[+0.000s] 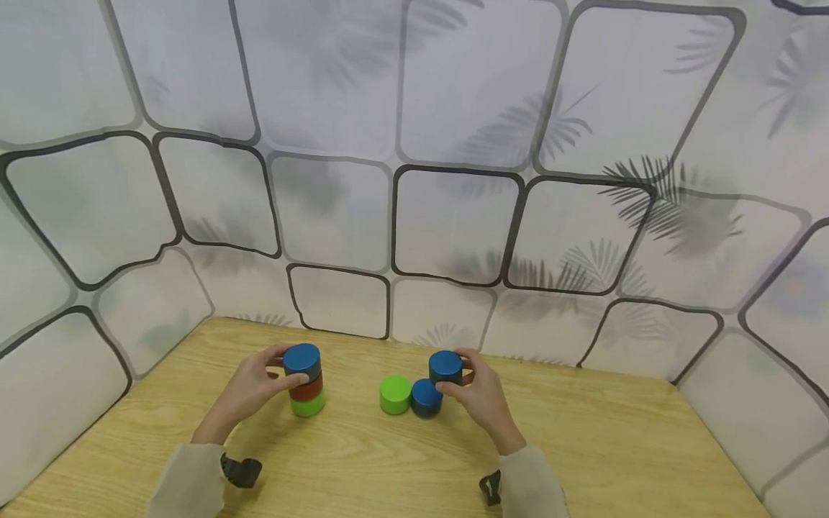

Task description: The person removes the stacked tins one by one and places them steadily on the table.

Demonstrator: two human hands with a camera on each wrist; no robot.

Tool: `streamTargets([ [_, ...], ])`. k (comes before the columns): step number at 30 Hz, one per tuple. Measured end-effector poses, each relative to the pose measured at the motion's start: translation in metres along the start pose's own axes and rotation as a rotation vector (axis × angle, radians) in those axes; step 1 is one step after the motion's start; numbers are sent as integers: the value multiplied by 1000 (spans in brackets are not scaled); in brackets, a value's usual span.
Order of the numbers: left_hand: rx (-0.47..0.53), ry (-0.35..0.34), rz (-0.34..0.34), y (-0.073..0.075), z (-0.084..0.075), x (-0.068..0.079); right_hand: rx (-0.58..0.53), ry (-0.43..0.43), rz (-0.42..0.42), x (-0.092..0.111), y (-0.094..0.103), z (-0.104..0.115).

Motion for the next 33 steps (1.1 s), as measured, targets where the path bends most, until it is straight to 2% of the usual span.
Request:
streamTargets([
  [8, 2, 11, 8, 2, 0, 2, 2, -11, 10, 4, 1, -7],
  [19, 5, -13, 9, 1, -1, -1, -4, -49, 44, 5, 8, -12],
  [33, 4, 9, 19, 1, -4, 2, -29, -81, 87, 10, 11, -18],
])
Point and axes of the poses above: each hand's wrist, its own x-axis away from the middle knuckle, its own y-axis out of the back of the hand, z = x × y, the point moved 2 cm from there along -x, towards the middle knuckle, and after that the axes turned 13 degrees about y, right-handed, at the moved point
